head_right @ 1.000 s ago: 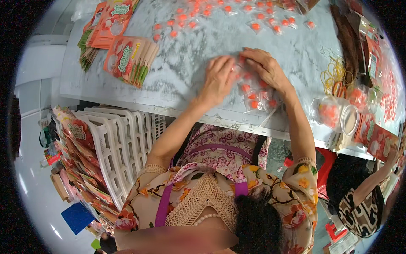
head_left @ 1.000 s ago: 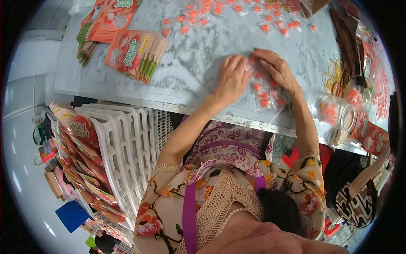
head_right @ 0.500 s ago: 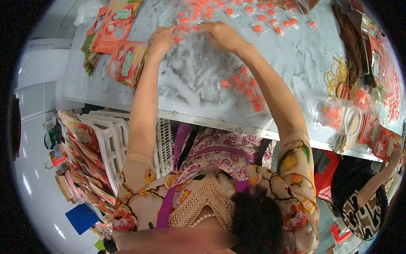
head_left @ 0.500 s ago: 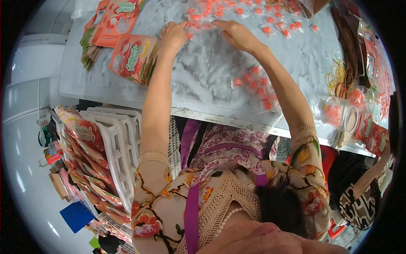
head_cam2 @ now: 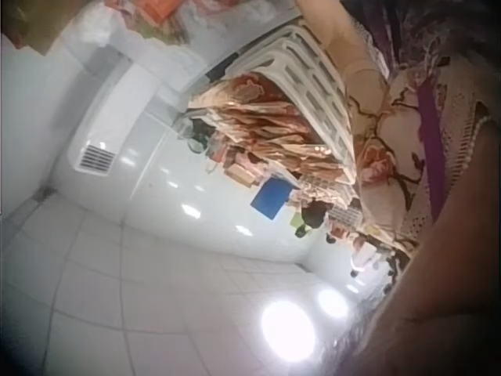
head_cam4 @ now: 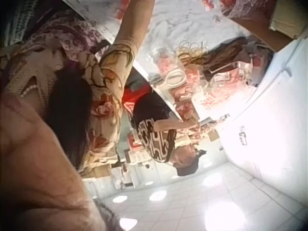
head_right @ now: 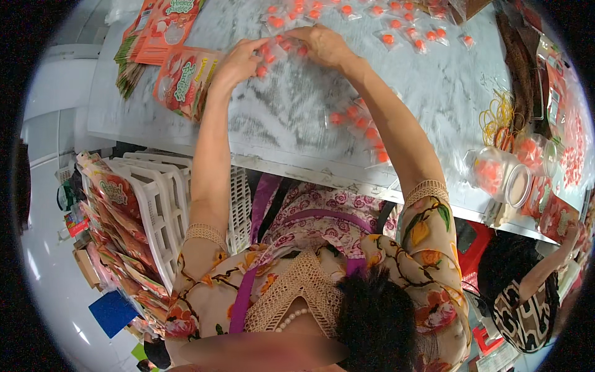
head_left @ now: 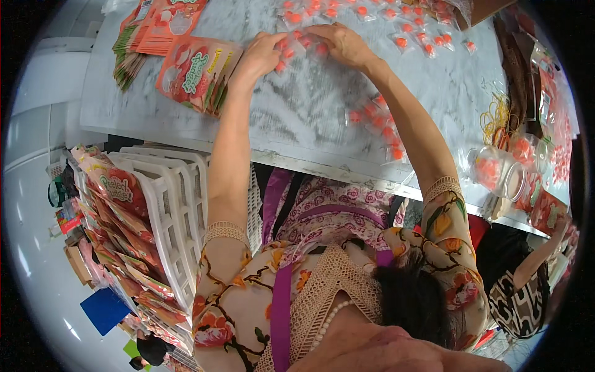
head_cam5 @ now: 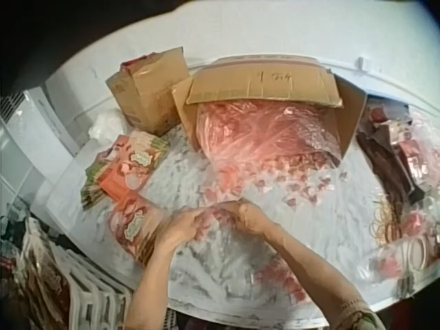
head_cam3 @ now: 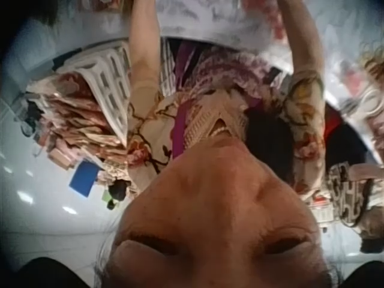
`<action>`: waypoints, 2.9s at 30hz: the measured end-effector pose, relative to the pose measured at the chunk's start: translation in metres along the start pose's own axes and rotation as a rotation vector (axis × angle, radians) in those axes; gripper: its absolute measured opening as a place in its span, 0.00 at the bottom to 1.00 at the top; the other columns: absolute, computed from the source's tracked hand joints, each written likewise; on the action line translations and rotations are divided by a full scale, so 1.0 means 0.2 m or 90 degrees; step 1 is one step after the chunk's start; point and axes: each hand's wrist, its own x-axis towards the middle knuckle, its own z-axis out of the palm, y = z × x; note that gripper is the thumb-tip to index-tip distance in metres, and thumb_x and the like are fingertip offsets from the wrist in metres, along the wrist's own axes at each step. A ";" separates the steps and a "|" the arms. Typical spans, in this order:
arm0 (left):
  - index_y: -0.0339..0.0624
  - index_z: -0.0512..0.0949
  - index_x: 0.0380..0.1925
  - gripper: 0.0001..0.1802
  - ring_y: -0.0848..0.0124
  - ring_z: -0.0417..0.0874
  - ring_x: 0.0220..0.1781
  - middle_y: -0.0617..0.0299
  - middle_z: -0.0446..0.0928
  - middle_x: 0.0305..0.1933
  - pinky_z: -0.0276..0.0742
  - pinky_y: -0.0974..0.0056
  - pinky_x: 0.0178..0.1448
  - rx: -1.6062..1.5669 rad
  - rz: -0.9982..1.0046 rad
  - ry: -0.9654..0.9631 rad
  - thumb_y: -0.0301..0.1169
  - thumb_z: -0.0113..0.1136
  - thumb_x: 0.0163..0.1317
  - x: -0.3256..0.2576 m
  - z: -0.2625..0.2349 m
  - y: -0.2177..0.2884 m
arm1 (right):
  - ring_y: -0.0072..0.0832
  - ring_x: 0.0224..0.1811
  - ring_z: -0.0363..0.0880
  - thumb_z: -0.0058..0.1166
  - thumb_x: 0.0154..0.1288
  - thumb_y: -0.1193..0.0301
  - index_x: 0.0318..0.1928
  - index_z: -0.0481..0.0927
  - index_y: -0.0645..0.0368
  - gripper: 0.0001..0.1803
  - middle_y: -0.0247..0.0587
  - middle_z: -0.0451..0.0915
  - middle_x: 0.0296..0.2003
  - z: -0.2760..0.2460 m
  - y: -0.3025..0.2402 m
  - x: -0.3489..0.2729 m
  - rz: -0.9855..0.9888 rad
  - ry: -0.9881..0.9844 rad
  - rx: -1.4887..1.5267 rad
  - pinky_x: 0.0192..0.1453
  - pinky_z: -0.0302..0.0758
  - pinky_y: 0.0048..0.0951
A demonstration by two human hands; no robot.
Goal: Packing individual small candies into branded plastic pouches at a factory workstation.
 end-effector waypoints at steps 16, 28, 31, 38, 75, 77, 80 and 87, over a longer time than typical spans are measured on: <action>0.42 0.74 0.59 0.25 0.55 0.78 0.51 0.47 0.76 0.49 0.72 0.55 0.56 -0.306 -0.202 0.177 0.24 0.57 0.58 -0.54 -0.19 0.06 | 0.32 0.50 0.81 0.49 0.59 0.84 0.56 0.79 0.56 0.23 0.44 0.82 0.49 -0.30 -0.08 -0.41 0.007 -0.208 0.161 0.53 0.78 0.31; 0.37 0.83 0.38 0.13 0.51 0.83 0.32 0.46 0.81 0.30 0.76 0.55 0.37 0.085 -0.156 0.334 0.35 0.59 0.62 -0.60 -0.25 -0.27 | 0.46 0.61 0.71 0.65 0.55 0.63 0.53 0.80 0.53 0.24 0.48 0.74 0.59 -0.03 -0.40 -0.37 -0.211 -0.089 -0.072 0.65 0.69 0.40; 0.38 0.84 0.36 0.12 0.57 0.84 0.27 0.48 0.81 0.26 0.77 0.59 0.33 0.020 -0.234 0.332 0.35 0.63 0.59 -0.65 -0.34 -0.21 | 0.45 0.56 0.74 0.66 0.52 0.69 0.50 0.81 0.55 0.22 0.45 0.77 0.56 -0.12 -0.38 -0.46 -0.213 -0.112 -0.061 0.62 0.71 0.39; 0.37 0.84 0.29 0.09 0.77 0.79 0.21 0.57 0.82 0.21 0.75 0.68 0.31 -0.202 -0.166 0.282 0.29 0.68 0.47 -0.70 -0.29 0.15 | 0.41 0.48 0.78 0.65 0.50 0.75 0.50 0.80 0.56 0.24 0.42 0.79 0.53 -0.15 -0.74 -0.29 -0.238 0.103 0.069 0.52 0.78 0.36; 0.38 0.85 0.34 0.07 0.79 0.72 0.25 0.65 0.74 0.25 0.68 0.72 0.30 -0.170 -0.044 0.480 0.20 0.63 0.55 -0.70 -0.51 0.35 | 0.58 0.73 0.49 0.62 0.47 0.37 0.66 0.70 0.34 0.44 0.46 0.52 0.73 -0.14 -0.66 -0.71 0.068 0.222 -0.166 0.69 0.51 0.68; 0.37 0.85 0.34 0.07 0.79 0.72 0.24 0.65 0.74 0.24 0.68 0.72 0.30 -0.172 -0.031 0.466 0.21 0.64 0.55 -0.66 -0.48 0.35 | 0.58 0.72 0.50 0.59 0.47 0.35 0.65 0.71 0.34 0.44 0.47 0.53 0.73 -0.03 -0.58 -0.71 0.119 0.216 -0.202 0.69 0.51 0.67; 0.37 0.85 0.34 0.07 0.78 0.72 0.23 0.64 0.74 0.24 0.68 0.71 0.30 -0.178 -0.037 0.432 0.22 0.65 0.54 -0.64 -0.46 0.38 | 0.55 0.71 0.53 0.55 0.50 0.33 0.62 0.74 0.37 0.41 0.47 0.58 0.70 0.06 -0.57 -0.68 0.171 0.223 -0.256 0.68 0.53 0.65; 0.37 0.84 0.38 0.11 0.76 0.77 0.25 0.62 0.76 0.25 0.72 0.69 0.33 -0.294 -0.104 0.312 0.22 0.63 0.53 -0.66 -0.36 0.41 | 0.39 0.48 0.74 0.61 0.58 0.59 0.47 0.80 0.47 0.16 0.34 0.77 0.47 0.11 -0.53 -0.69 0.203 0.168 -0.173 0.44 0.74 0.41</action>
